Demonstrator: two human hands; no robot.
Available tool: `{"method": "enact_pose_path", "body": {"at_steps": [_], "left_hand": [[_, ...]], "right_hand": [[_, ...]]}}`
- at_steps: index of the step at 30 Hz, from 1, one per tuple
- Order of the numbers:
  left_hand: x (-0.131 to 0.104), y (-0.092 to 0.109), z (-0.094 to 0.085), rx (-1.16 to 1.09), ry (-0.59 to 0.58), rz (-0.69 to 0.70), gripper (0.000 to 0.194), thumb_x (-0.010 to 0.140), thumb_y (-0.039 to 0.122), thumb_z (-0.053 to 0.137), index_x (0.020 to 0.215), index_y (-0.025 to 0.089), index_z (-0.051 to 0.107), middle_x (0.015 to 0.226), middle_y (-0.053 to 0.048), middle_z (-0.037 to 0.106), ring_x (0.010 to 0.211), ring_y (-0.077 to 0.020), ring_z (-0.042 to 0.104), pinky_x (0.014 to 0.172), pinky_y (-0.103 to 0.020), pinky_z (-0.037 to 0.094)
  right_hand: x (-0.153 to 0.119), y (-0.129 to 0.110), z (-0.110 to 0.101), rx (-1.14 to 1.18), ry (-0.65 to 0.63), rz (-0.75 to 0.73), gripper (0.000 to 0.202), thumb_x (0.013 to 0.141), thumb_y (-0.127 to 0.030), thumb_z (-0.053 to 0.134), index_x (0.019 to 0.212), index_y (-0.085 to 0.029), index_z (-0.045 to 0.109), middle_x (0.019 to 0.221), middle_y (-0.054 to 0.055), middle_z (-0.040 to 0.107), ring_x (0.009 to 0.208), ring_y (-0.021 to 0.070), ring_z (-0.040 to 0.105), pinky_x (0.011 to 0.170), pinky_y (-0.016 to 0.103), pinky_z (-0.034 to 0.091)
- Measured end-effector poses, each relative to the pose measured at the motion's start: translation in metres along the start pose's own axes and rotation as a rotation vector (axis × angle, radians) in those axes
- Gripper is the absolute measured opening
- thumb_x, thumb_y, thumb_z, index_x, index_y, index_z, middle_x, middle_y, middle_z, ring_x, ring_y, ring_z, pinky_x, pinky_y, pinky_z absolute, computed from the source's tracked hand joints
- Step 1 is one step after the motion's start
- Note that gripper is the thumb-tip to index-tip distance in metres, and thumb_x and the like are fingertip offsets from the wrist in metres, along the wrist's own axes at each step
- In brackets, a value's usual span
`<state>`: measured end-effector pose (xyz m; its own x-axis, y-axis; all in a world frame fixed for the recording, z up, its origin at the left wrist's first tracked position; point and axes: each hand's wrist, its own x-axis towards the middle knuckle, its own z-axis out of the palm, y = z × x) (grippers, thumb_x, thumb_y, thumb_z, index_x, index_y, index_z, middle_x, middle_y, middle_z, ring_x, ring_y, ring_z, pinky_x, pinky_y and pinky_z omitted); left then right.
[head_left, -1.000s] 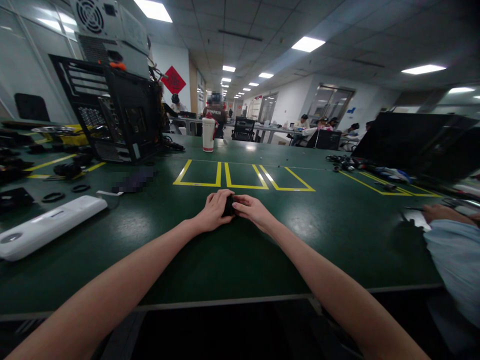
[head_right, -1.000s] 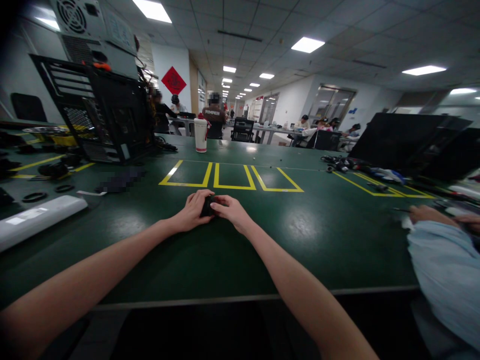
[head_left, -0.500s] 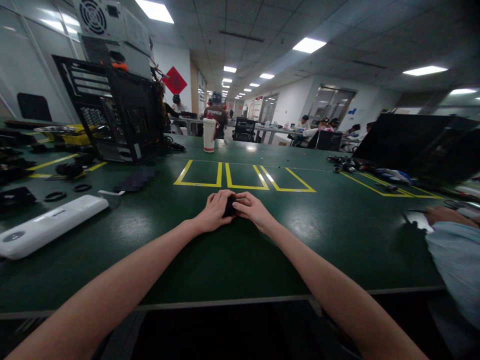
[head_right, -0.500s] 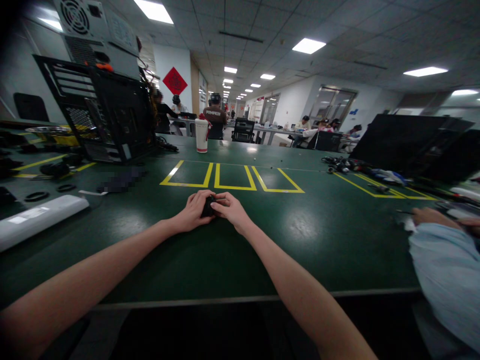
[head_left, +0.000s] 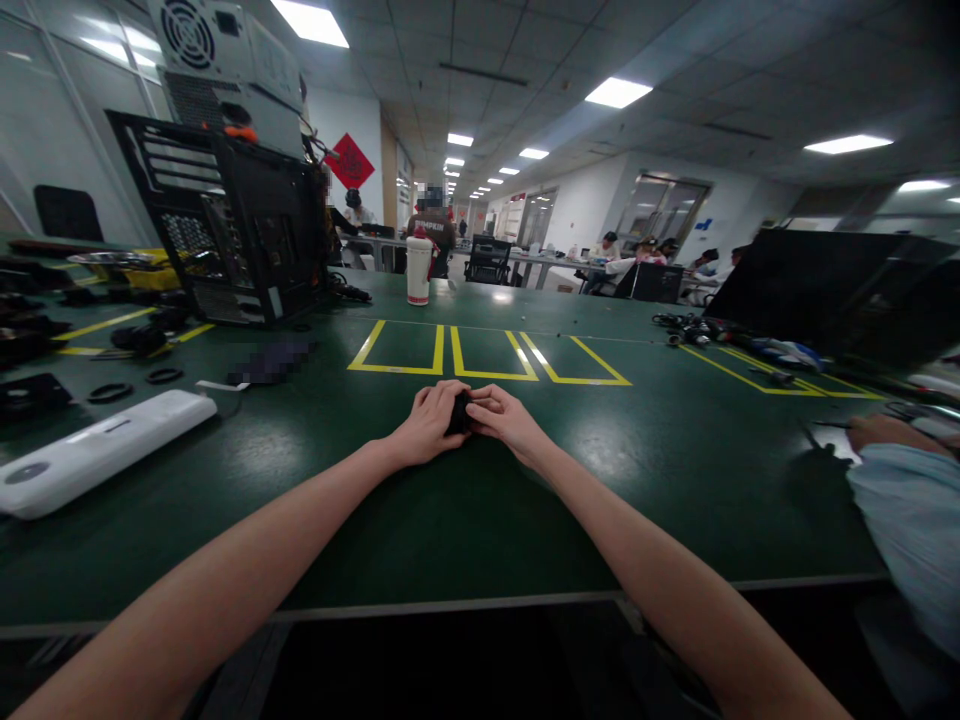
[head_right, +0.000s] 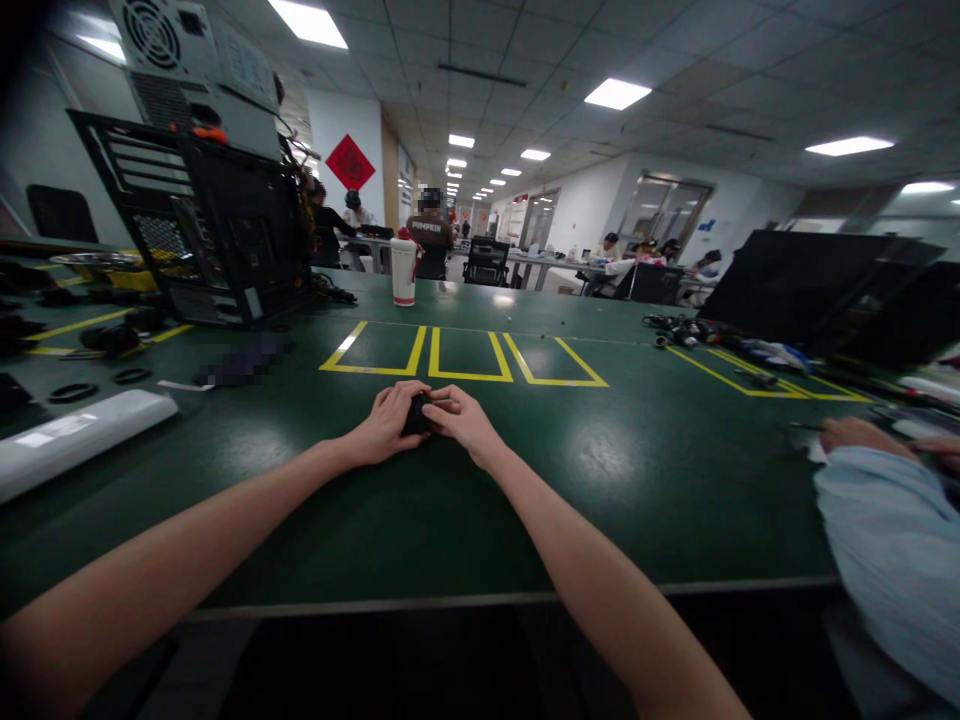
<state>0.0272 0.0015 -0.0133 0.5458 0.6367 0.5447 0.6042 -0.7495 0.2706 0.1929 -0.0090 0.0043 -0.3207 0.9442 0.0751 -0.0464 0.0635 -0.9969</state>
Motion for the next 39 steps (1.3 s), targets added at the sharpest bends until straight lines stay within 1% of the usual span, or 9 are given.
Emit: {"method": "enact_pose_path", "body": {"at_steps": [7,10,13,19,23,26,31,36,39], "left_hand": [[0.0001,0.0011,-0.0026,0.000,-0.013,0.009,0.060,0.070,0.024,0.057,0.121,0.021,0.025,0.121,-0.010,0.038,0.116,-0.0249,0.035,0.096,-0.044,0.025],[0.0003,0.0004,-0.0024,0.012,-0.014,0.009,0.058,0.070,0.025,0.057,0.119,0.020,0.027,0.117,-0.010,0.042,0.113,-0.0244,0.038,0.095,-0.044,0.026],[0.0008,-0.0006,-0.0010,0.019,-0.014,0.008,0.056,0.071,0.025,0.056,0.118,0.019,0.028,0.115,-0.009,0.043,0.111,-0.0238,0.040,0.094,-0.043,0.027],[0.0013,-0.0005,0.0003,0.026,0.002,0.005,0.057,0.069,0.024,0.057,0.118,0.021,0.027,0.115,-0.009,0.042,0.111,-0.0240,0.040,0.094,-0.043,0.027],[0.0006,0.0003,-0.0011,0.025,-0.004,0.007,0.058,0.070,0.024,0.057,0.119,0.020,0.027,0.115,-0.009,0.043,0.110,-0.0244,0.040,0.094,-0.043,0.027],[0.0002,0.0002,-0.0018,0.024,-0.005,0.012,0.058,0.070,0.025,0.057,0.119,0.020,0.026,0.115,-0.009,0.042,0.111,-0.0243,0.040,0.094,-0.043,0.027],[0.0004,0.0001,-0.0011,0.019,-0.002,0.006,0.055,0.070,0.025,0.056,0.118,0.020,0.028,0.113,-0.009,0.043,0.109,-0.0238,0.040,0.094,-0.043,0.028],[0.0004,0.0005,-0.0004,0.022,0.010,0.009,0.057,0.070,0.024,0.057,0.118,0.020,0.027,0.114,-0.008,0.043,0.110,-0.0238,0.040,0.094,-0.043,0.027],[0.0004,0.0002,-0.0005,0.030,0.005,0.013,0.057,0.070,0.024,0.057,0.118,0.020,0.027,0.114,-0.009,0.043,0.110,-0.0239,0.040,0.095,-0.043,0.027]], "right_hand": [[0.0035,0.0001,-0.0002,-0.004,0.031,0.036,0.037,0.061,-0.029,0.068,0.094,-0.019,0.056,0.097,0.005,0.057,0.090,0.0156,0.054,0.084,0.035,0.043],[0.0036,0.0018,-0.0036,-0.053,-0.003,-0.019,0.036,0.059,-0.025,0.069,0.091,-0.018,0.056,0.095,0.004,0.058,0.089,0.0154,0.054,0.085,0.036,0.042],[0.0013,0.0021,-0.0052,-0.083,-0.033,-0.079,0.042,0.054,-0.020,0.072,0.092,-0.020,0.053,0.091,0.002,0.058,0.088,0.0145,0.055,0.084,0.034,0.042],[-0.0006,0.0001,-0.0002,-0.022,0.011,-0.030,0.028,0.064,-0.033,0.065,0.086,-0.021,0.053,0.086,0.001,0.058,0.084,0.0138,0.055,0.077,0.034,0.045],[0.0019,-0.0006,0.0008,-0.007,0.049,0.006,0.032,0.061,-0.030,0.068,0.088,-0.020,0.055,0.093,0.003,0.057,0.089,0.0150,0.054,0.078,0.033,0.045],[0.0024,-0.0012,-0.0017,-0.015,0.012,0.021,0.033,0.061,-0.028,0.067,0.091,-0.019,0.056,0.098,0.005,0.057,0.090,0.0155,0.054,0.082,0.034,0.043],[-0.0008,-0.0003,-0.0067,-0.065,-0.048,-0.043,0.042,0.055,-0.020,0.072,0.093,-0.021,0.053,0.090,0.001,0.058,0.087,0.0147,0.055,0.081,0.034,0.043],[-0.0001,0.0018,-0.0040,-0.004,-0.035,-0.008,0.030,0.063,-0.032,0.066,0.089,-0.022,0.053,0.087,0.000,0.058,0.081,0.0133,0.056,0.078,0.034,0.045],[0.0035,0.0021,-0.0015,-0.011,0.015,-0.012,0.030,0.062,-0.031,0.067,0.087,-0.021,0.053,0.090,0.001,0.057,0.083,0.0137,0.055,0.078,0.034,0.045]]}}
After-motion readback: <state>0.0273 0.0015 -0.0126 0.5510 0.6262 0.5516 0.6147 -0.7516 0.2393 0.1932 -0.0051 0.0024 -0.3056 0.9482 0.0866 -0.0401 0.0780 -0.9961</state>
